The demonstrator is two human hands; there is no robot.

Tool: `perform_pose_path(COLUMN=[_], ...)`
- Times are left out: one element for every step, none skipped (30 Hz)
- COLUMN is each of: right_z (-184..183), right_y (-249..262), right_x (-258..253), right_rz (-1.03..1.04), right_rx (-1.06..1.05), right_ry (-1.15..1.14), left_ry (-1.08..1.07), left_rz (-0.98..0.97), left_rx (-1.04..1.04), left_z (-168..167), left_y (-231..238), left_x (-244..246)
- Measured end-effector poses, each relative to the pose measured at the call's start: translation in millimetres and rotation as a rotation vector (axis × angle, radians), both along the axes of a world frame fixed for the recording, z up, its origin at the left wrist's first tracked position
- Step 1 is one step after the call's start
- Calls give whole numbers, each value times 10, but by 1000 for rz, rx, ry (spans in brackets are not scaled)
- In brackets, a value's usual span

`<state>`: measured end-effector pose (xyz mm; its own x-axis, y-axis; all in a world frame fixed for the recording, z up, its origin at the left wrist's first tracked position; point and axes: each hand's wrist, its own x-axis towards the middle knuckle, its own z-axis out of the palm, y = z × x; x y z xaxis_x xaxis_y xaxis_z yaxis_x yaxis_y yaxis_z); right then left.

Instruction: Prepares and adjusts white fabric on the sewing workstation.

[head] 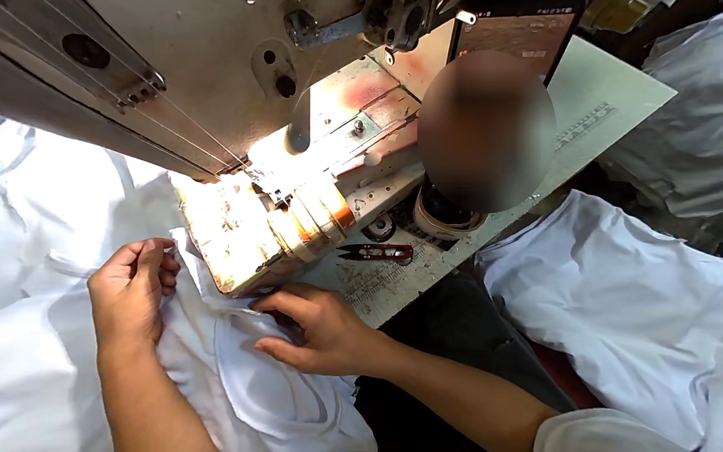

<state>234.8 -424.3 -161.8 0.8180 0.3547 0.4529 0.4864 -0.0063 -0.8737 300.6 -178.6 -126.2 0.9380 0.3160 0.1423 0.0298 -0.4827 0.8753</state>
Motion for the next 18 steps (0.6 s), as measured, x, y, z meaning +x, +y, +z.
perform_pose_path(right_z=[-2,-2,-2,-3,-4,-4,-3,-4,-8,-11,-12,-12,-12,-11,-12,-13,-14,-14], right_y=[1,1,2,2,1,0,-1,-2,-1,-2,-3,-2,-3,-3,-2,-1,2,2], right_x=[-1,-1,-1,0,0,0,0,-1,-1,-1,0,0,0,0,0,0,0,0], right_rz=[0,3,3,3,3,2,0,-1,-3,-1,0,1,3,4,2,1,-3,-5], right_rx=[-1,-1,1,3,5,5,3,-1,-2,-2,-2,0,0,0,3,3,4,4], right_ry=[1,3,2,2,2,1,-1,-1,0,1,1,0,1,2,1,-1,-7,-9], left_ry=[2,5,7,11,15,19,22,23,22,21,21,21,23,25,28,33,41,46], left_rz=[2,3,3,3,2,1,0,-2,-5,-8,-10,-11,-13,-14,-15,-18,-23,-26], left_rx=[-1,0,2,6,9,13,13,12,9,6,3,3,5,8,14,25,36,41], left_z=[2,6,9,10,9,6,2,3,7,12,14,14,11,7,4,5,9,13], left_y=[-4,-5,-3,-1,5,11,19,22,20,16,15,16,19,25,32,38,45,48], left_x=[0,-1,-1,1,4,7,9,10,10,8,7,7,8,8,10,11,11,10])
